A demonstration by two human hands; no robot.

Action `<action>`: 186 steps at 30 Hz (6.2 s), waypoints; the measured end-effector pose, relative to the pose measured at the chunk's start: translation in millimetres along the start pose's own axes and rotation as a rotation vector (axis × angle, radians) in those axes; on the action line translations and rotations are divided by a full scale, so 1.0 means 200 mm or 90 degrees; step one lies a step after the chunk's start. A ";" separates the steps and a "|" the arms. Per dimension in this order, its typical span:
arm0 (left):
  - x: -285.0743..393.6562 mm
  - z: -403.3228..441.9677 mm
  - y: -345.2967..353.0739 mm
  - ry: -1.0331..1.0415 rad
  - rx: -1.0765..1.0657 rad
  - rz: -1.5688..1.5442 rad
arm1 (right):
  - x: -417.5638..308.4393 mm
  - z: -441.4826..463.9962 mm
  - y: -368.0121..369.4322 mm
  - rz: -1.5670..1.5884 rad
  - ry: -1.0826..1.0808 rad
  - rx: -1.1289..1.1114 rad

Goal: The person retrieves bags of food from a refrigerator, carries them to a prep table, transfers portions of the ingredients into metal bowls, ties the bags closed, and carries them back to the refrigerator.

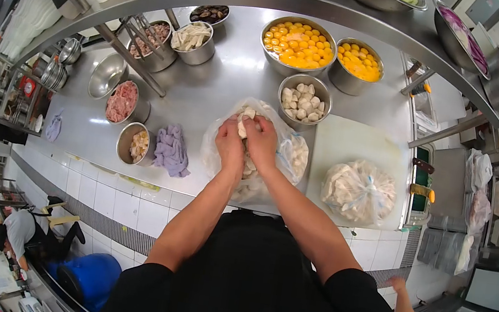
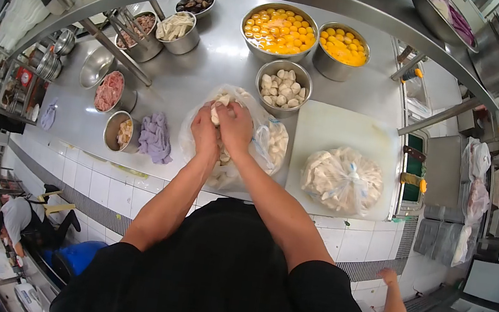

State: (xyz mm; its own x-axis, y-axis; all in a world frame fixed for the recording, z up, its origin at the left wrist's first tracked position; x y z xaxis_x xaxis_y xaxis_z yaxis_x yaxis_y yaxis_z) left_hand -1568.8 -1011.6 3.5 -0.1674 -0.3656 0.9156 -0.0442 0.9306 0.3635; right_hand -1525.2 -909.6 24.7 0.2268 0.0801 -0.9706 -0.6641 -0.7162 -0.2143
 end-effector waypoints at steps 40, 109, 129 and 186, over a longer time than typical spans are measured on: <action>0.00 0.04 -0.13 0.061 -0.241 0.594 | 0.03 0.02 -0.29 0.117 0.147 -0.420; 0.25 -0.07 0.22 0.178 0.021 0.237 | -0.15 0.01 -0.15 0.052 -0.011 0.037; -0.07 0.25 0.91 0.345 -0.273 0.329 | -0.05 0.80 -0.70 -0.105 -0.187 0.046; 0.05 0.83 0.03 0.053 -0.062 0.679 | 0.36 0.89 -0.42 -0.621 -0.271 -0.293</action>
State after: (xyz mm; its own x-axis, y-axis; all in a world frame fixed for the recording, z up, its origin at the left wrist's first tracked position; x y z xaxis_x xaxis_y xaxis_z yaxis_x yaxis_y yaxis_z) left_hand -1733.8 -1005.6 -13.3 -0.0058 0.6304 0.7763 0.1652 0.7662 -0.6210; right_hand -1579.8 -721.5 -46.8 0.1831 0.9015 -0.3921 0.0022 -0.3992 -0.9169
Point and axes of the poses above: each hand's wrist, its own z-axis towards the middle knuckle, its own y-axis out of the palm, x = y × z, the point moved 6 cm from there along z, towards the middle knuckle, and after that the axes turned 4 degrees about y, right-handed, at the moved point
